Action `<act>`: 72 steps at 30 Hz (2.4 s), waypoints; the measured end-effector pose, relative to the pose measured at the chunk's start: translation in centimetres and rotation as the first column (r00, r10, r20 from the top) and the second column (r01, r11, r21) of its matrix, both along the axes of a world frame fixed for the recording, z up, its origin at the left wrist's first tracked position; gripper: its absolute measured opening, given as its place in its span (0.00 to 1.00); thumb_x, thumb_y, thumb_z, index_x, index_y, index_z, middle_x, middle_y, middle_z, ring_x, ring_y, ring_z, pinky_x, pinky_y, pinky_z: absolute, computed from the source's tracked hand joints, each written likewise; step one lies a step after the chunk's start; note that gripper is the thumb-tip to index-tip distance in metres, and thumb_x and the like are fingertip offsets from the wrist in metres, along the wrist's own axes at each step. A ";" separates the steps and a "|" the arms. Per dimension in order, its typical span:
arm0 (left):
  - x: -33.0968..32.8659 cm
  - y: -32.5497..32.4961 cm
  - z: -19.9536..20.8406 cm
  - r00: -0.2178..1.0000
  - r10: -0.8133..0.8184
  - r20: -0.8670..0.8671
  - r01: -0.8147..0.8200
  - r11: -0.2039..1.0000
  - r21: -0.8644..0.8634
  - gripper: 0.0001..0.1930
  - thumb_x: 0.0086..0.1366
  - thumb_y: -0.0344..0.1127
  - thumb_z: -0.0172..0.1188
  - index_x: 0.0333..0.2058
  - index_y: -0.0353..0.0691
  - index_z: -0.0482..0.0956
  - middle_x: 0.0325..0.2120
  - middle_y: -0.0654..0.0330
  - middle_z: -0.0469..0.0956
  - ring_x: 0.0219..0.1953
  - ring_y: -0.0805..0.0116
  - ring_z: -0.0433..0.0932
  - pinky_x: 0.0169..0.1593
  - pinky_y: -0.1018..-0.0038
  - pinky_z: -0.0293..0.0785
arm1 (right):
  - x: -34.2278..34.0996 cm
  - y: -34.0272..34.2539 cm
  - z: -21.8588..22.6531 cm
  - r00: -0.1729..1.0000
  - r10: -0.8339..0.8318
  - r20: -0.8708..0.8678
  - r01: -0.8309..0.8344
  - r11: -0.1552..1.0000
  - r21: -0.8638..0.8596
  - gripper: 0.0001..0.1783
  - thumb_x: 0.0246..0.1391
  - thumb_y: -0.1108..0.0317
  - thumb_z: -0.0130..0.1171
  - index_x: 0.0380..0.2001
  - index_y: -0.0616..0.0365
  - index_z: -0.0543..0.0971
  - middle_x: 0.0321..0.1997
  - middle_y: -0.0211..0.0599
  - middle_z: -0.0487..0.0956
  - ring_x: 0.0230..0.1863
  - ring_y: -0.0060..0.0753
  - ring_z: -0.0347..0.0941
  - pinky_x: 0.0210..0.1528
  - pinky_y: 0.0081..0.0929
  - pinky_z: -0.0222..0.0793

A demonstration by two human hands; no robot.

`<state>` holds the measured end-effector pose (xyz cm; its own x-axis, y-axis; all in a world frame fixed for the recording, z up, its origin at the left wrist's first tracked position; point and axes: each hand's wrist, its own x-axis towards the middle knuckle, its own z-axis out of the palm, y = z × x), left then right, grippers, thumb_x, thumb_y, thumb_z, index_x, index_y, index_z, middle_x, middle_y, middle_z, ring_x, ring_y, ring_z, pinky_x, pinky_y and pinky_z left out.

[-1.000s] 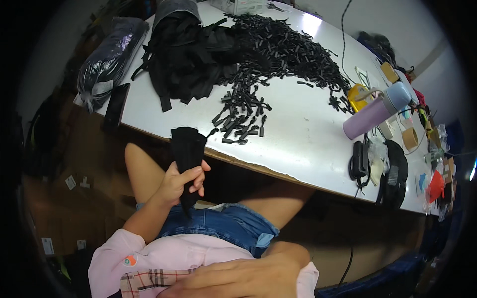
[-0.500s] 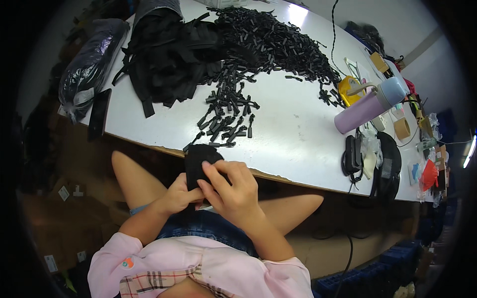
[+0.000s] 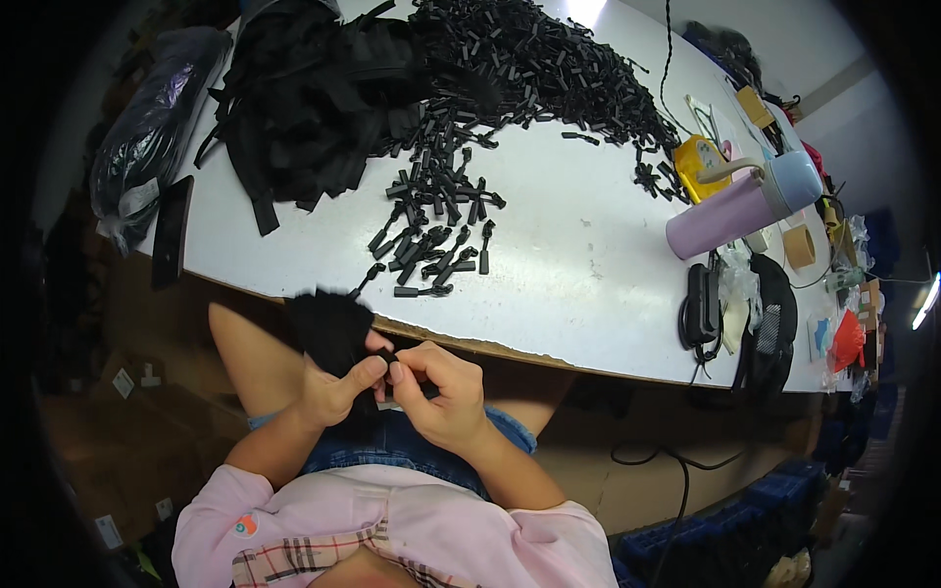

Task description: Assembling plastic buckles and adjusters onto black nylon straps at a workstation.

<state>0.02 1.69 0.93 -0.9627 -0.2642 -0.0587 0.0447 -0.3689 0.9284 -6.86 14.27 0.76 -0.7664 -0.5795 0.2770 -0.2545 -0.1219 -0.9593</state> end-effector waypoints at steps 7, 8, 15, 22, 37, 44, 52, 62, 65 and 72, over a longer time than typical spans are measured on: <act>-1.1 -0.6 -1.3 0.882 -0.044 -0.469 -0.314 0.686 -0.656 0.14 0.42 0.22 0.61 0.31 0.38 0.74 0.23 0.59 0.70 0.23 0.70 0.70 0.26 0.80 0.67 | -0.7 0.6 -0.8 0.645 0.286 0.709 -0.093 0.950 -0.299 0.04 0.48 0.75 0.50 0.22 0.63 0.71 0.15 0.31 0.70 0.13 0.13 0.60 0.13 0.12 0.54; -1.0 -0.4 -1.6 0.867 -0.083 -0.491 -0.298 0.703 -0.645 0.15 0.41 0.21 0.61 0.32 0.38 0.74 0.23 0.59 0.70 0.23 0.70 0.70 0.26 0.80 0.67 | -0.5 0.5 -0.6 0.600 0.288 0.746 -0.074 0.949 -0.306 0.05 0.48 0.74 0.50 0.21 0.62 0.70 0.14 0.31 0.69 0.11 0.13 0.57 0.11 0.12 0.51; -0.1 0.3 -1.1 0.995 0.079 -0.053 -0.071 0.988 0.139 0.08 0.58 0.31 0.50 0.33 0.32 0.66 0.19 0.58 0.68 0.22 0.73 0.70 0.25 0.75 0.72 | -1.4 0.1 0.1 0.994 0.011 0.111 -0.018 0.998 0.061 0.04 0.44 0.74 0.52 0.26 0.62 0.73 0.20 0.33 0.71 0.15 0.20 0.62 0.15 0.15 0.56; -0.3 -1.1 -0.7 0.991 -0.025 0.133 -0.024 0.935 0.353 0.10 0.56 0.31 0.52 0.36 0.34 0.68 0.23 0.59 0.69 0.24 0.73 0.70 0.27 0.75 0.72 | -4.8 -0.4 0.4 0.528 0.014 -0.849 0.489 0.813 0.317 0.13 0.31 0.76 0.60 0.27 0.57 0.75 0.33 0.35 0.71 0.30 0.34 0.66 0.27 0.24 0.63; -1.1 0.4 -1.3 0.987 0.155 -0.047 -0.161 0.962 -0.220 0.05 0.54 0.28 0.56 0.29 0.34 0.73 0.24 0.66 0.72 0.27 0.82 0.67 0.32 0.84 0.65 | -1.6 -0.9 -0.3 0.968 -0.195 0.158 0.209 0.975 -0.080 0.08 0.42 0.79 0.55 0.30 0.64 0.74 0.27 0.34 0.74 0.26 0.19 0.70 0.28 0.15 0.66; -1.4 0.1 -1.5 0.989 0.116 -0.087 -0.131 0.973 -0.192 0.04 0.54 0.27 0.55 0.29 0.34 0.73 0.24 0.66 0.72 0.27 0.82 0.67 0.31 0.84 0.65 | -2.1 -0.9 -0.2 0.933 -0.133 -0.333 0.150 0.988 0.025 0.10 0.34 0.82 0.58 0.26 0.62 0.75 0.24 0.35 0.76 0.23 0.31 0.71 0.27 0.20 0.66; -0.7 0.1 -1.6 0.984 0.164 -0.064 -0.173 0.971 -0.164 0.03 0.53 0.25 0.56 0.28 0.33 0.73 0.24 0.65 0.72 0.26 0.81 0.68 0.30 0.84 0.65 | -2.6 -0.8 0.3 0.831 -0.011 -0.557 0.036 0.999 0.033 0.09 0.35 0.84 0.57 0.26 0.66 0.75 0.25 0.39 0.76 0.25 0.28 0.72 0.29 0.18 0.67; -0.5 0.3 -1.3 0.977 0.198 -0.077 -0.210 0.956 -0.204 0.07 0.53 0.26 0.56 0.32 0.33 0.73 0.27 0.64 0.73 0.28 0.80 0.69 0.34 0.84 0.67 | -1.1 -0.8 -0.4 0.989 -0.052 -0.142 0.054 0.999 0.007 0.09 0.38 0.81 0.58 0.28 0.64 0.74 0.25 0.36 0.75 0.25 0.24 0.71 0.28 0.17 0.68; -0.6 0.6 -1.2 0.963 0.261 -0.072 -0.268 0.954 -0.132 0.09 0.54 0.26 0.55 0.36 0.33 0.72 0.30 0.62 0.74 0.30 0.80 0.70 0.35 0.83 0.68 | -0.2 -0.8 -1.0 0.981 -0.054 0.189 0.067 0.996 -0.064 0.07 0.42 0.80 0.56 0.29 0.65 0.73 0.25 0.33 0.74 0.25 0.18 0.70 0.28 0.14 0.68; -0.4 0.6 -1.2 0.961 0.236 -0.147 -0.251 0.963 -0.101 0.09 0.55 0.26 0.53 0.37 0.33 0.72 0.31 0.60 0.74 0.33 0.77 0.72 0.37 0.80 0.70 | -0.1 -1.3 -1.2 0.953 -0.005 0.304 0.042 0.992 -0.117 0.05 0.44 0.79 0.55 0.27 0.66 0.71 0.23 0.31 0.72 0.21 0.17 0.68 0.24 0.12 0.67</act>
